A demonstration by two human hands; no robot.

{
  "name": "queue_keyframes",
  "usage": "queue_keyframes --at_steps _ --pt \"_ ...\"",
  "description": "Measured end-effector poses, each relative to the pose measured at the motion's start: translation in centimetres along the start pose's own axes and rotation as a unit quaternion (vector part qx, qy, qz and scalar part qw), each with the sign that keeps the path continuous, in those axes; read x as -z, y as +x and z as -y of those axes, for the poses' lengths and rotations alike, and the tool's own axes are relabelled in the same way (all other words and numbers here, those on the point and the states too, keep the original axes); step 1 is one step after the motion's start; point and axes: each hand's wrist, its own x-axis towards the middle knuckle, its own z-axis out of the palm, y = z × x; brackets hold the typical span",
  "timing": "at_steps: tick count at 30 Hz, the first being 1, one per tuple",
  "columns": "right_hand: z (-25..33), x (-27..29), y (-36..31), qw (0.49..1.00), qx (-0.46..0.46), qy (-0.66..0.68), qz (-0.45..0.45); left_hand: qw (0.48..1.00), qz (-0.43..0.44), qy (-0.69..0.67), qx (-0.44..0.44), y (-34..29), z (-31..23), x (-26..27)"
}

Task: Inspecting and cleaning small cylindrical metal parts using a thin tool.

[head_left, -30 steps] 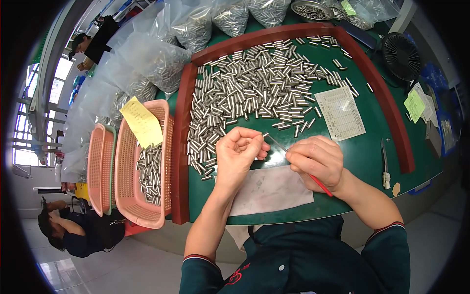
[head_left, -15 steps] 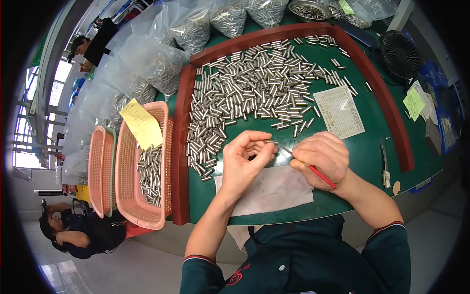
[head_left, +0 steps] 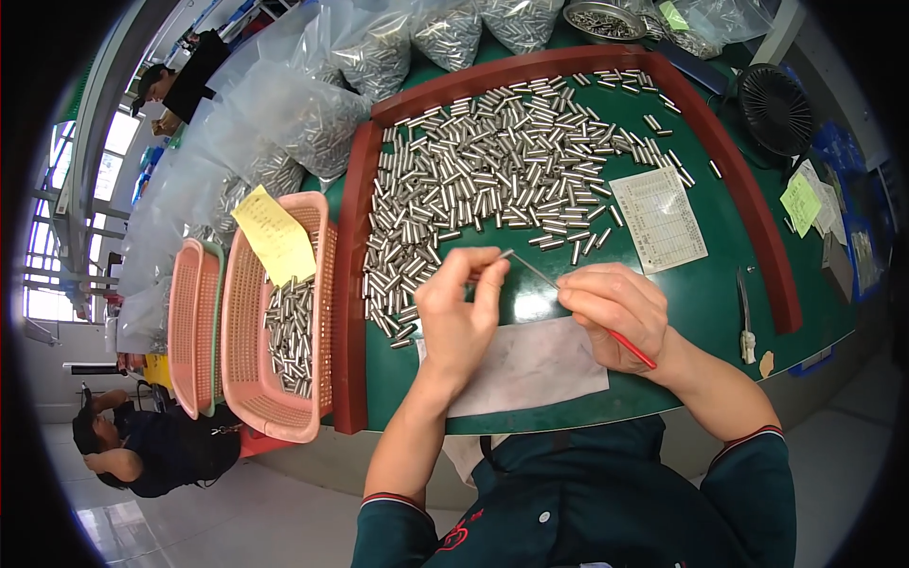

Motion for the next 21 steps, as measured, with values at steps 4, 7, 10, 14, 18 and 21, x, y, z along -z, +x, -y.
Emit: queue_keyframes --at_steps 4,7,10,14,18,21 --pt "0.4 0.2 0.1 0.999 0.0 0.018 -0.026 0.915 0.051 -0.341 0.21 1.0 0.7 1.3" --pt "0.3 0.3 0.3 0.999 0.0 0.012 -0.04 0.763 0.108 -0.565 0.296 1.0 1.7 1.8" --pt "0.1 0.4 0.3 0.999 0.0 0.006 -0.046 0.698 0.145 -0.612 0.343 1.0 2.1 1.7" --pt "0.1 0.5 0.2 1.0 -0.004 0.01 -0.029 0.701 0.158 -0.596 0.357 1.0 2.2 1.4" --pt "0.1 0.4 0.3 1.0 -0.01 0.008 -0.017 0.726 0.158 -0.562 0.363 0.9 2.1 1.3" --pt "0.1 0.4 0.2 1.0 -0.011 0.006 -0.014 0.746 0.161 -0.538 0.359 0.9 2.1 1.2"
